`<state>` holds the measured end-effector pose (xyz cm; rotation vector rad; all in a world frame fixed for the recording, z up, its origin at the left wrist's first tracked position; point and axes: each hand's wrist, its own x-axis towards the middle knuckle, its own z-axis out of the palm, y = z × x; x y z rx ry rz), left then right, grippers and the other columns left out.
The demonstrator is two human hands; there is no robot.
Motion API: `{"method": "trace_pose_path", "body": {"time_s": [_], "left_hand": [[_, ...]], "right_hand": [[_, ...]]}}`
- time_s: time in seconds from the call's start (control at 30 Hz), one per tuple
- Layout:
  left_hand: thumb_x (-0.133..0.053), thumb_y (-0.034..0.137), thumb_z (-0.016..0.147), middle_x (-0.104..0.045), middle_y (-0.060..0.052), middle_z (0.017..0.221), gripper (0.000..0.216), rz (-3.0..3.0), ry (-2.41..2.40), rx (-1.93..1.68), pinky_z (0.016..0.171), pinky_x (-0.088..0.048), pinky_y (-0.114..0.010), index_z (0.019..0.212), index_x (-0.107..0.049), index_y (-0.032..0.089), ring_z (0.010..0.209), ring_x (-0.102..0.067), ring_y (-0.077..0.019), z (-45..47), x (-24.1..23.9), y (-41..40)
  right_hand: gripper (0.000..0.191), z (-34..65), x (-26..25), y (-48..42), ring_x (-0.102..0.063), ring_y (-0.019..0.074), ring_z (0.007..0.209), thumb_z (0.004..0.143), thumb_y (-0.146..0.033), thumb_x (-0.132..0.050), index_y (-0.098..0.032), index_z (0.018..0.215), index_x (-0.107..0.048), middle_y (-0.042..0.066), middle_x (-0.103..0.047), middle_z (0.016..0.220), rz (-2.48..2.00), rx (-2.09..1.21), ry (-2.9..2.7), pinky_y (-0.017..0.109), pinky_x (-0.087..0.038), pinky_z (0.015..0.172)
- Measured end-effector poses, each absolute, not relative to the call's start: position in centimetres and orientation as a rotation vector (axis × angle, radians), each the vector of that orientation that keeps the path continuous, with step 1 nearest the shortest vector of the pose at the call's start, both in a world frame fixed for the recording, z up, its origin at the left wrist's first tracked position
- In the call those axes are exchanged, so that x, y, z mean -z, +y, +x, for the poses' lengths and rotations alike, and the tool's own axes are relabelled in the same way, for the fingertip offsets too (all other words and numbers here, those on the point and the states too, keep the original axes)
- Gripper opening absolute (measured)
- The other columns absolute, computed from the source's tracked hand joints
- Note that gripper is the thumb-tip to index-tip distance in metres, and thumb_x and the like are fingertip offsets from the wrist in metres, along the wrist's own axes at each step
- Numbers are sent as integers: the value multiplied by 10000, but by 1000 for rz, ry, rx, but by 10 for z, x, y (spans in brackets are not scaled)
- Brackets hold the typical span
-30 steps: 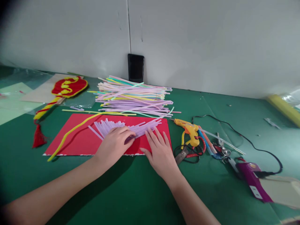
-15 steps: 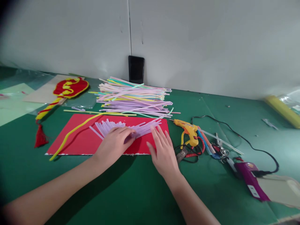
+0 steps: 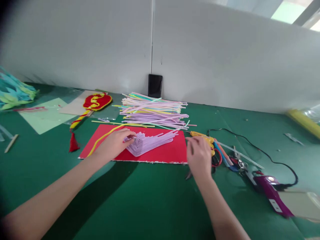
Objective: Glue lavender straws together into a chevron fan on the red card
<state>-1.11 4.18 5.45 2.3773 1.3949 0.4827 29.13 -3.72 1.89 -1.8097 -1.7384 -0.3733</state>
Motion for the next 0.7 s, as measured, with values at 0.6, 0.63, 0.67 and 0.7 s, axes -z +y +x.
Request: {"method": "trace_pose_path", "body": {"time_s": [0.6, 0.63, 0.67, 0.7], "left_hand": [[-745, 289, 581, -702, -66, 952, 458, 2418, 1156, 198, 584, -388, -250, 1015, -648, 180, 805, -623, -227, 67, -64, 99], [-744, 280, 572, -706, -59, 926, 437, 2412, 1145, 217, 577, -381, -248, 991, -659, 184, 781, -620, -221, 69, -64, 101], [-742, 268, 563, -710, -51, 893, 404, 2405, 1131, 231, 569, -373, -248, 952, -674, 186, 753, -616, -214, 70, -64, 102], [-740, 254, 553, -710, -43, 852, 360, 2397, 1116, 239, 559, -363, -247, 902, -686, 187, 719, -608, -206, 71, -64, 104]], "right_hand": [[473, 357, -9, -21, -593, 319, 868, 697, -641, -489, -194, 628, -628, 144, -656, 795, -2540, -186, -1089, 384, -436, 724], [451, 358, -9, -21, -592, 313, 852, 698, -621, -500, -195, 615, -619, 137, -651, 773, -2523, -182, -1107, 376, -433, 714], [433, 357, -9, -22, -590, 309, 834, 707, -601, -501, -194, 610, -613, 133, -643, 753, -2506, -174, -1116, 372, -429, 706], [423, 356, -9, -22, -588, 306, 823, 720, -585, -495, -192, 617, -611, 132, -636, 740, -2488, -160, -1117, 370, -426, 704]]}}
